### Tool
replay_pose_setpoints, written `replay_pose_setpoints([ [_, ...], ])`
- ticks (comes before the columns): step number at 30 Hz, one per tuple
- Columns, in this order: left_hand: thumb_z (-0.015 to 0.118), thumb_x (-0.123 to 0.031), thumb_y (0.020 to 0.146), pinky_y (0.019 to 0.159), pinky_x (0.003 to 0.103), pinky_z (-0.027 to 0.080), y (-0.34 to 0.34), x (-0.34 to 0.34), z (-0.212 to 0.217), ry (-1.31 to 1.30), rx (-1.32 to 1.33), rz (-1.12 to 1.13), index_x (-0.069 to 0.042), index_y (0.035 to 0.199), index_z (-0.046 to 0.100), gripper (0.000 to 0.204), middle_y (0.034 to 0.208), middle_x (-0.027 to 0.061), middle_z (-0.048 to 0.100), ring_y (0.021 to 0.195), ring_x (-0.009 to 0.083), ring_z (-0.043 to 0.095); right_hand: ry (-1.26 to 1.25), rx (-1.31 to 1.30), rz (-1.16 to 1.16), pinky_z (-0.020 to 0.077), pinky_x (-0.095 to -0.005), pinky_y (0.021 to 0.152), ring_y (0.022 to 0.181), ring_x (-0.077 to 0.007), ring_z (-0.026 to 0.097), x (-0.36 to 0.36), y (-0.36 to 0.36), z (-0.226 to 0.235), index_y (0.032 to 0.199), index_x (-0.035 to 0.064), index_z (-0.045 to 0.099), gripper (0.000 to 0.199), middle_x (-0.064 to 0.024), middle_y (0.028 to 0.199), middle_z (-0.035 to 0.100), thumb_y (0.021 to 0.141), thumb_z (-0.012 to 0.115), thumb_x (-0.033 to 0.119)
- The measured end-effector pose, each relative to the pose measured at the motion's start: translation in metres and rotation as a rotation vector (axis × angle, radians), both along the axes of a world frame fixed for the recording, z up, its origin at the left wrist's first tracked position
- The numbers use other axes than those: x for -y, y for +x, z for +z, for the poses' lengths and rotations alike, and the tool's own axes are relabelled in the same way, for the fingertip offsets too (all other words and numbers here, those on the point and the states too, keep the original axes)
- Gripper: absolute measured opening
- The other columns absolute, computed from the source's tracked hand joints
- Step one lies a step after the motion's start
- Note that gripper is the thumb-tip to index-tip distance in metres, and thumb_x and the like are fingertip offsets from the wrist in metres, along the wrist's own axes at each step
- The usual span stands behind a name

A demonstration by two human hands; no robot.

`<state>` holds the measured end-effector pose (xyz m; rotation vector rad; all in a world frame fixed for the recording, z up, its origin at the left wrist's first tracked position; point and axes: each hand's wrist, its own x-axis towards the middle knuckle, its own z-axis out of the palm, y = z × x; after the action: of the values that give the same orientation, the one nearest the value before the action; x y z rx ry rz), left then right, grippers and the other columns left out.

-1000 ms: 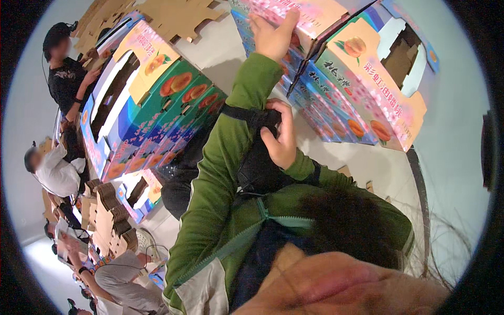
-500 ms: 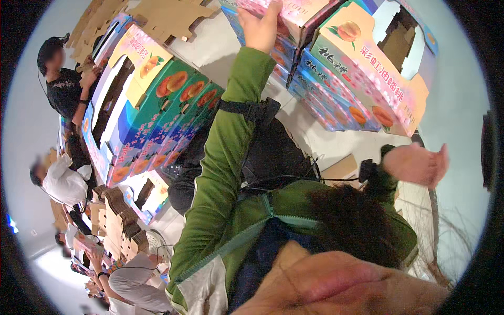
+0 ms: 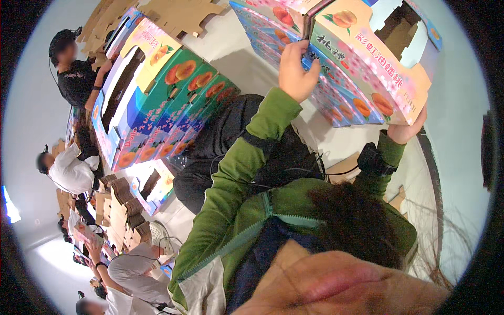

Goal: Assembling and stacking cardboard peach boxes on the floor.

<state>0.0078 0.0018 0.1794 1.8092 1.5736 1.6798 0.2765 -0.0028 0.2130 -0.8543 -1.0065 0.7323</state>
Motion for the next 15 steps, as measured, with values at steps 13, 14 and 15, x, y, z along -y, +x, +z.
replay_pose_setpoints([
  [13, 0.068, -0.009, 0.074, 0.087, 0.036, 0.047, 0.014, 0.003, 0.006, -0.078, 0.009, 0.008, 0.004, 0.125, 0.045, 0.058, 0.110, 0.0186, 0.049, 0.097, 0.0285, 0.055, 0.028, -0.054, -0.011, 0.0459, -0.0354, 0.096, 0.113, -0.0231, 0.057, -0.005, -0.011, 0.005, 0.134, -0.0054, 0.044, 0.048, -0.0152, 0.127, 0.055, 0.099, 0.040, 0.027],
  [14, 0.068, -0.010, 0.074, 0.088, 0.037, 0.047, 0.014, 0.003, 0.005, -0.070, -0.034, 0.023, 0.005, 0.127, 0.044, 0.060, 0.111, 0.0193, 0.049, 0.098, 0.0291, 0.054, 0.039, -0.104, -0.011, 0.0465, -0.0357, 0.095, 0.112, -0.0237, 0.057, -0.005, -0.012, 0.005, 0.134, -0.0057, 0.044, 0.048, -0.0155, 0.127, 0.055, 0.098, 0.041, 0.026],
  [15, 0.068, -0.011, 0.074, 0.088, 0.037, 0.047, 0.014, 0.003, 0.005, -0.082, -0.084, 0.030, 0.006, 0.128, 0.042, 0.062, 0.112, 0.0201, 0.048, 0.099, 0.0296, 0.054, 0.075, -0.140, -0.003, 0.0470, -0.0360, 0.095, 0.112, -0.0243, 0.057, -0.005, -0.013, 0.004, 0.134, -0.0059, 0.043, 0.048, -0.0157, 0.128, 0.054, 0.098, 0.042, 0.026],
])
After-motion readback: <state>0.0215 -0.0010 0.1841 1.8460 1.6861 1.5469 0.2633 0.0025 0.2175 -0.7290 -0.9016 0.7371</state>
